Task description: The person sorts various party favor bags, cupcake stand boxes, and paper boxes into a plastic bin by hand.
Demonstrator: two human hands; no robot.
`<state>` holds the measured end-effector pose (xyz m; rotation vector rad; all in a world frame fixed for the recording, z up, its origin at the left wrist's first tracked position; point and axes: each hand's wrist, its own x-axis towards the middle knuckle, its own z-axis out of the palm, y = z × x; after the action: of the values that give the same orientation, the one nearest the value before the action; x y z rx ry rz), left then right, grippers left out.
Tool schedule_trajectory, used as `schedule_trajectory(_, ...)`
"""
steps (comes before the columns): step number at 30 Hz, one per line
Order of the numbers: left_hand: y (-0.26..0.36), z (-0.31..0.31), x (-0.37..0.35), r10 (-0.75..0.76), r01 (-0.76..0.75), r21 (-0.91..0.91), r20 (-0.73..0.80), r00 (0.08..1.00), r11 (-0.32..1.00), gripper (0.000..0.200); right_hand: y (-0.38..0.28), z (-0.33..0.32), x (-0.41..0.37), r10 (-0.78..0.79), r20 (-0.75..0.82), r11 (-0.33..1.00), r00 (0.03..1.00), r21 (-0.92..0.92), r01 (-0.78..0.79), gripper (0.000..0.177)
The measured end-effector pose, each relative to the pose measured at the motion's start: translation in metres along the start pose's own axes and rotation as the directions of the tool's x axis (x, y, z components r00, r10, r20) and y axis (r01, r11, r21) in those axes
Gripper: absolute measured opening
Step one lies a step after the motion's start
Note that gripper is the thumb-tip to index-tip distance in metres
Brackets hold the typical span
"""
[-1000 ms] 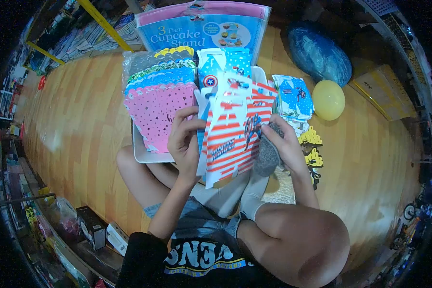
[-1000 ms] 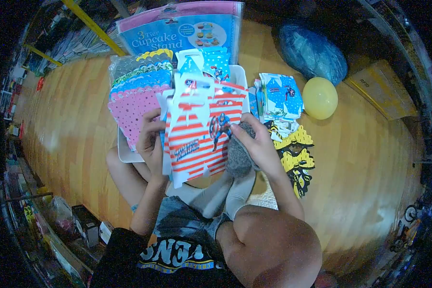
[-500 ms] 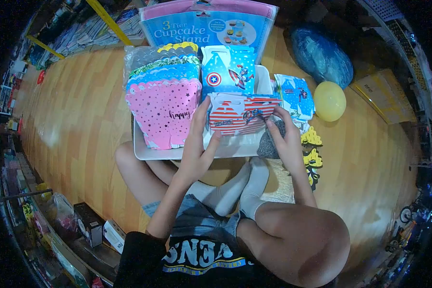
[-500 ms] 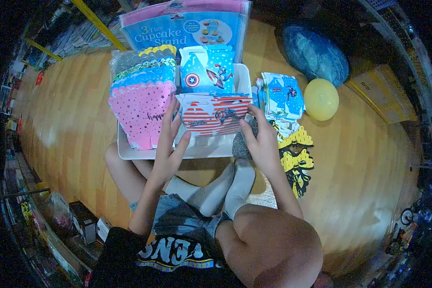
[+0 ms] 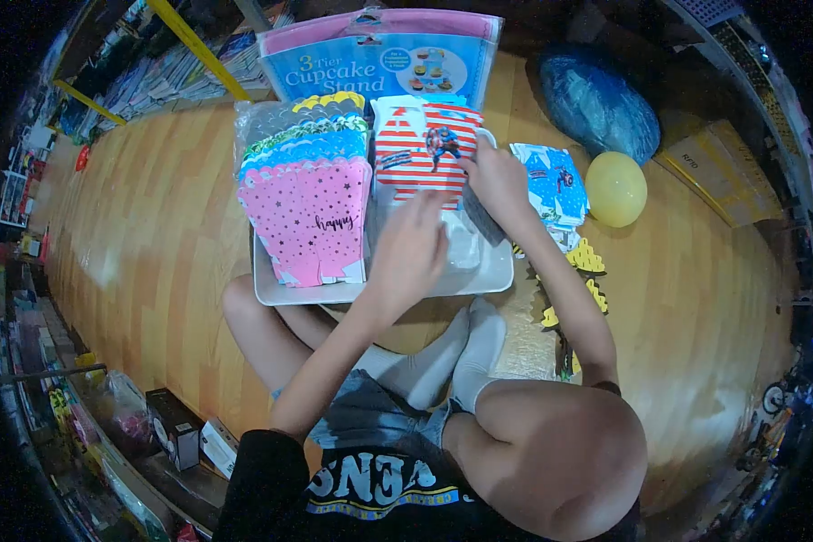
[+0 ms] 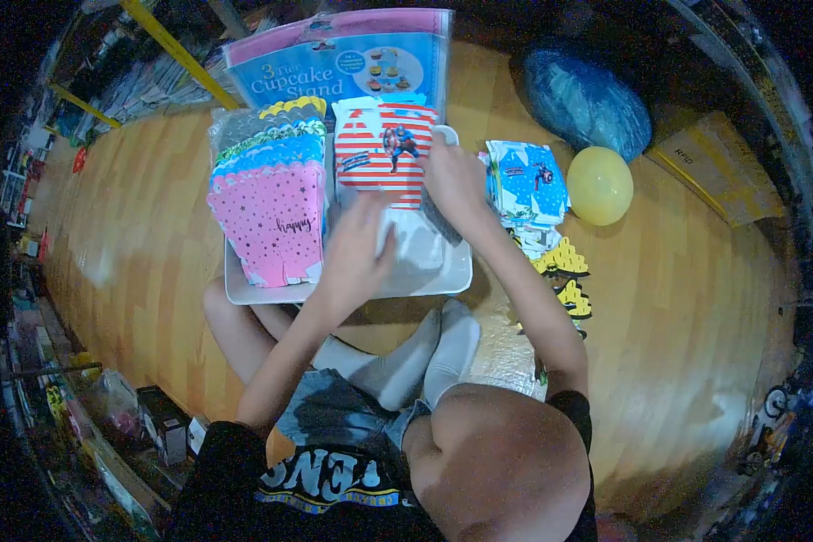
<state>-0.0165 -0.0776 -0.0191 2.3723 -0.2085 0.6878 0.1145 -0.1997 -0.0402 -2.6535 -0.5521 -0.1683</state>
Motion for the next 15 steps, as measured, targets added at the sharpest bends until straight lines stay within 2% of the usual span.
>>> schedule_trajectory(1, -0.003, 0.01, -0.002, -0.027, 0.018, 0.041, 0.213, 0.977, 0.999, 0.04, -0.002, 0.005, 0.008, 0.004, -0.004, 1.0, 1.0, 0.006, -0.004, 0.031)
schedule_trajectory(2, -0.008, 0.02, -0.005, -0.062, 0.03, 0.085, 0.416, 0.907, 0.996, 0.039, -0.004, 0.01, 0.015, -0.019, -0.034, 0.998, 0.999, -0.056, 0.017, 0.033)
schedule_trajectory(3, -0.018, 0.028, -0.009, -0.069, -0.033, 0.196, 0.494, 0.867, 0.98, 0.044, -0.003, 0.013, 0.018, -0.042, -0.061, 0.992, 0.997, -0.119, 0.034, 0.036)
schedule_trajectory(6, -0.039, 0.042, -0.009, -0.003, -0.135, 0.276, 0.448, 0.894, 0.952, 0.047, 0.002, -0.006, 0.011, 0.059, -0.099, 0.998, 0.993, -0.023, -0.061, 0.039)
schedule_trajectory(8, -0.04, 0.04, -0.008, -0.013, -0.106, 0.24, 0.446, 0.895, 0.965, 0.048, 0.022, -0.032, -0.003, 0.222, -0.178, 0.966, 0.959, 0.175, -0.191, 0.037)
schedule_trajectory(10, -0.04, 0.039, -0.008, -0.031, -0.061, 0.196, 0.437, 0.899, 0.979, 0.049, 0.083, -0.028, -0.005, 0.274, -0.368, 0.96, 0.889, 0.161, -0.23, 0.034)
schedule_trajectory(12, -0.038, 0.039, -0.009, 0.025, -0.121, 0.208, 0.412, 0.911, 0.971, 0.049, 0.146, -0.034, -0.012, 0.386, -0.246, 0.897, 0.889, -0.125, -0.424, 0.039)
schedule_trajectory(14, -0.035, 0.04, -0.01, 0.024, -0.116, 0.205, 0.405, 0.914, 0.972, 0.047, 0.205, -0.027, -0.023, 0.541, -0.03, 0.794, 0.84, -0.312, -0.523, 0.047)
schedule_trajectory(15, -0.034, 0.041, -0.01, 0.02, -0.116, 0.218, 0.401, 0.916, 0.969, 0.046, 0.225, -0.023, -0.028, 0.541, -0.035, 0.79, 0.84, -0.322, -0.522, 0.047)
